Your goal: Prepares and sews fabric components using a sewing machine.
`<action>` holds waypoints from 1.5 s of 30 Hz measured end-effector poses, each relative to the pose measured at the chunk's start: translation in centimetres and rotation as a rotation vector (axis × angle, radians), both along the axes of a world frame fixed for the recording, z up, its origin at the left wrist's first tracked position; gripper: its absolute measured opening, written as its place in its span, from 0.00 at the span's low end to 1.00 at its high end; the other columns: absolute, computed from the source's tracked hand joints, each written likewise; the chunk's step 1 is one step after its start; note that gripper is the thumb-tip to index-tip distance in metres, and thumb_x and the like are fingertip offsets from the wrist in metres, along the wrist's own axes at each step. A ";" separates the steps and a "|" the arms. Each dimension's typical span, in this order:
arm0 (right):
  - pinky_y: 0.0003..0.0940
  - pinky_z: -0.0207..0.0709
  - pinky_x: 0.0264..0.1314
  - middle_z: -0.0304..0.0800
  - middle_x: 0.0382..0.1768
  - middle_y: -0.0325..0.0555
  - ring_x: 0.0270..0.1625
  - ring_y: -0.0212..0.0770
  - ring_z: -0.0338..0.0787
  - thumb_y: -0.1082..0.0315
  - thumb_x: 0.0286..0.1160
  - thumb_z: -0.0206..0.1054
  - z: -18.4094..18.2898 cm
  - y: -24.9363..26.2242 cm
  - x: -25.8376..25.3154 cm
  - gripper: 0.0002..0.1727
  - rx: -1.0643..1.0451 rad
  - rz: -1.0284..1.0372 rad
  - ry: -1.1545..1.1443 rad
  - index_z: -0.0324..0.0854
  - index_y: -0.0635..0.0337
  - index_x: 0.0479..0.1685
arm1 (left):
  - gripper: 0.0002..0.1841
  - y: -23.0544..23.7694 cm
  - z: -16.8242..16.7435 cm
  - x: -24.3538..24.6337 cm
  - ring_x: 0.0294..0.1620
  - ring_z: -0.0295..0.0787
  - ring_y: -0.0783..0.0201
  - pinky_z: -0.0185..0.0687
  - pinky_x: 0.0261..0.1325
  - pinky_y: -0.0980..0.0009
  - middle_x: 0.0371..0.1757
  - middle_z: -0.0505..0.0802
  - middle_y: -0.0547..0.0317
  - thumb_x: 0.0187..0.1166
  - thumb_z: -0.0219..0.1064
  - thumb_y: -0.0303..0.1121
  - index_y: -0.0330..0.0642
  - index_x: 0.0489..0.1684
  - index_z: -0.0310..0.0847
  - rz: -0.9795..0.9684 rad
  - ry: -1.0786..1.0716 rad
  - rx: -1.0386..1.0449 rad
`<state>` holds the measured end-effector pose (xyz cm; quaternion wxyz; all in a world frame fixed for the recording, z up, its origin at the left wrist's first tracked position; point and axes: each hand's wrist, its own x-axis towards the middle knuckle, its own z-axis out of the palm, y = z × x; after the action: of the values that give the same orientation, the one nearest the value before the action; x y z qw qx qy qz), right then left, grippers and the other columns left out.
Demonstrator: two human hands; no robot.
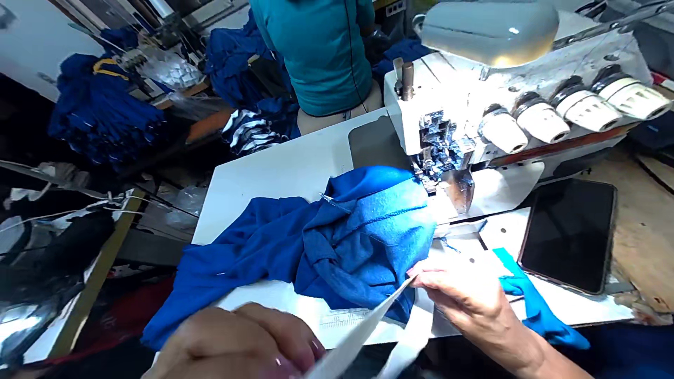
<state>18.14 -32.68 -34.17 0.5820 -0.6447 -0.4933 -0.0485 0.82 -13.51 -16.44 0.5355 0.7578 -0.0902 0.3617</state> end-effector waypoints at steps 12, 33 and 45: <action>0.26 0.84 0.57 0.93 0.45 0.43 0.53 0.29 0.90 0.50 0.79 0.72 2.4 -4.9 -0.5 0.17 -0.178 0.266 0.137 0.87 0.57 0.43 | 0.06 6.9 -4.9 -4.7 0.39 0.90 0.77 0.90 0.46 0.77 0.38 0.92 0.77 0.82 0.67 0.29 0.52 0.38 0.89 0.802 0.075 0.059; 0.24 0.87 0.33 0.93 0.40 0.33 0.32 0.26 0.89 0.73 0.79 0.68 2.5 -7.5 -3.6 0.03 -0.070 0.013 0.738 0.87 0.55 0.43 | 0.15 2.9 -11.0 -4.4 0.40 0.96 0.64 0.94 0.58 0.59 0.35 0.95 0.63 0.93 0.48 0.33 0.50 0.44 0.84 0.208 0.131 -0.963; 0.29 0.86 0.49 0.92 0.37 0.52 0.42 0.36 0.91 0.74 0.78 0.70 3.8 -6.8 -6.2 0.05 -0.115 0.168 0.471 0.89 0.69 0.41 | 0.29 -7.7 -13.3 1.8 0.74 0.85 0.55 0.84 0.75 0.59 0.71 0.88 0.39 0.62 0.86 0.44 0.36 0.60 0.90 -0.147 0.473 0.001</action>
<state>11.96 -39.49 -30.40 0.6452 -0.6269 -0.3980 0.1798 2.62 -21.20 -29.70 0.5662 0.8130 -0.0176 0.1345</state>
